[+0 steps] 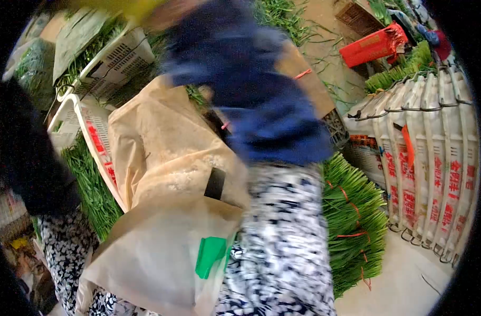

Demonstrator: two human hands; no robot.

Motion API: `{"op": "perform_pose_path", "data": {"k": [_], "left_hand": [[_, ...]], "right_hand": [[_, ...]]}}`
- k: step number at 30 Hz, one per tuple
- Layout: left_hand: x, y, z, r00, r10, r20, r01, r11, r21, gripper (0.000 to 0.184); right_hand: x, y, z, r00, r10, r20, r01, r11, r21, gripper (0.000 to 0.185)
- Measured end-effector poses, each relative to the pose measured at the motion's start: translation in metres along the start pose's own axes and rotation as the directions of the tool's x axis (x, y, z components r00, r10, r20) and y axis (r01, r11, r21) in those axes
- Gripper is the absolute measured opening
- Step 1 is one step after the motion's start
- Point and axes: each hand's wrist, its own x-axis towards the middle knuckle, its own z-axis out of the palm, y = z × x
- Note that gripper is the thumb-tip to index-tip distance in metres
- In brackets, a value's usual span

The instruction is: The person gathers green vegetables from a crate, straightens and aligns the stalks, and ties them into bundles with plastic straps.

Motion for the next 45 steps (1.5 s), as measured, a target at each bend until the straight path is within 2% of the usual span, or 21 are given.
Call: {"op": "perform_pose_path", "data": {"k": [6,10,14,16,17,19,20,22,23,25,28,30,33,35,36,37,38,40,42,44,45], "left_hand": [[0.058,-0.09,0.033,0.997,-0.021,-0.08,0.01,0.991,-0.137,0.035],[0.094,-0.179,0.031,0.985,-0.081,-0.154,0.047,0.976,-0.214,0.033],[0.082,-0.245,-0.032,0.948,-0.306,-0.088,0.292,0.945,-0.145,0.031],[0.1,-0.226,-0.049,0.923,-0.32,-0.214,0.304,0.947,-0.102,0.025],[0.116,-0.204,-0.064,0.926,-0.356,-0.129,0.357,0.934,-0.012,0.027],[0.115,-0.142,-0.042,0.959,0.008,-0.282,0.058,0.973,0.224,0.035],[0.153,-0.152,-0.075,0.938,0.343,-0.059,-0.266,0.815,0.515,0.04],[0.132,-0.111,-0.044,0.969,0.226,-0.103,-0.142,0.844,0.517,0.081],[0.125,-0.109,-0.03,0.958,0.285,0.023,-0.227,0.709,0.668,0.085],[0.124,-0.142,-0.017,0.847,0.403,0.347,-0.455,0.21,0.865,0.048],[0.104,-0.194,-0.016,0.635,0.289,0.717,-0.627,-0.349,0.696,0.039],[0.089,-0.229,-0.057,0.758,-0.363,0.542,-0.65,-0.352,0.674,0.04],[0.085,-0.223,-0.053,0.804,-0.371,0.464,-0.584,-0.354,0.73,0.053],[0.088,-0.221,-0.056,0.855,-0.317,0.41,-0.509,-0.36,0.782,0.053],[0.089,-0.228,-0.058,0.878,-0.282,0.388,-0.472,-0.372,0.799,0.053],[0.092,-0.236,-0.05,0.893,-0.222,0.391,-0.449,-0.372,0.813,0.053],[0.096,-0.24,-0.056,0.909,-0.161,0.385,-0.417,-0.395,0.819,0.053],[0.101,-0.237,-0.064,0.923,-0.038,0.382,-0.356,-0.457,0.815,0.054],[0.105,-0.232,-0.059,0.937,-0.012,0.349,-0.316,-0.456,0.832,0.054],[0.134,-0.227,-0.039,0.957,-0.266,0.118,-0.178,-0.213,0.961,0.082],[0.133,-0.2,-0.033,0.93,-0.351,0.104,-0.167,-0.154,0.974,0.077]], "right_hand": [[0.029,0.012,-0.061,0.974,-0.202,-0.101,0.183,0.969,-0.168,0.067],[-0.016,0.108,-0.064,0.982,0.159,-0.1,-0.187,0.881,-0.434,0.084],[-0.071,0.214,-0.036,0.892,0.446,-0.078,-0.452,0.888,-0.087,0.079],[-0.071,0.238,-0.035,0.937,0.339,-0.088,-0.297,0.635,-0.713,0.086],[-0.06,0.233,-0.028,0.921,0.373,-0.115,-0.306,0.509,-0.804,0.092],[-0.054,0.245,-0.02,0.914,0.39,-0.107,-0.261,0.367,-0.893,0.088],[-0.051,0.247,-0.019,0.906,0.41,-0.1,-0.251,0.331,-0.91,0.088],[-0.038,0.227,-0.018,0.882,0.461,-0.094,-0.268,0.327,-0.906,0.09],[-0.033,0.22,-0.015,0.857,0.507,-0.095,-0.293,0.325,-0.899,0.092],[-0.032,0.222,-0.003,0.86,0.503,-0.084,-0.271,0.311,-0.911,0.093],[-0.054,0.261,-0.002,0.897,0.441,-0.023,-0.181,0.319,-0.93,0.095],[-0.041,0.231,-0.004,0.862,0.507,0.021,-0.21,0.395,-0.894,0.085],[-0.041,0.212,-0.023,0.942,0.305,0.141,0.039,0.32,-0.947,0.083],[-0.026,0.201,-0.019,0.968,0.251,0.005,-0.192,0.755,-0.627,0.079],[-0.029,0.224,-0.021,0.979,0.2,-0.032,-0.175,0.759,-0.627,0.074],[-0.023,0.223,-0.014,0.969,0.243,0.04,-0.21,0.901,-0.381,0.072],[-0.022,0.247,-0.017,0.942,0.327,0.075,-0.255,0.844,-0.472,0.071],[-0.036,0.281,-0.015,0.975,0.179,0.131,-0.019,0.655,-0.756,0.072],[-0.036,0.283,-0.013,0.949,0.282,0.141,0.131,0.052,-0.99,0.077],[-0.031,0.307,-0.04,0.97,0.054,0.239,0.211,0.315,-0.925,0.082],[-0.03,0.317,-0.05,0.963,0.096,0.253,0.167,0.528,-0.833,0.076]]}}
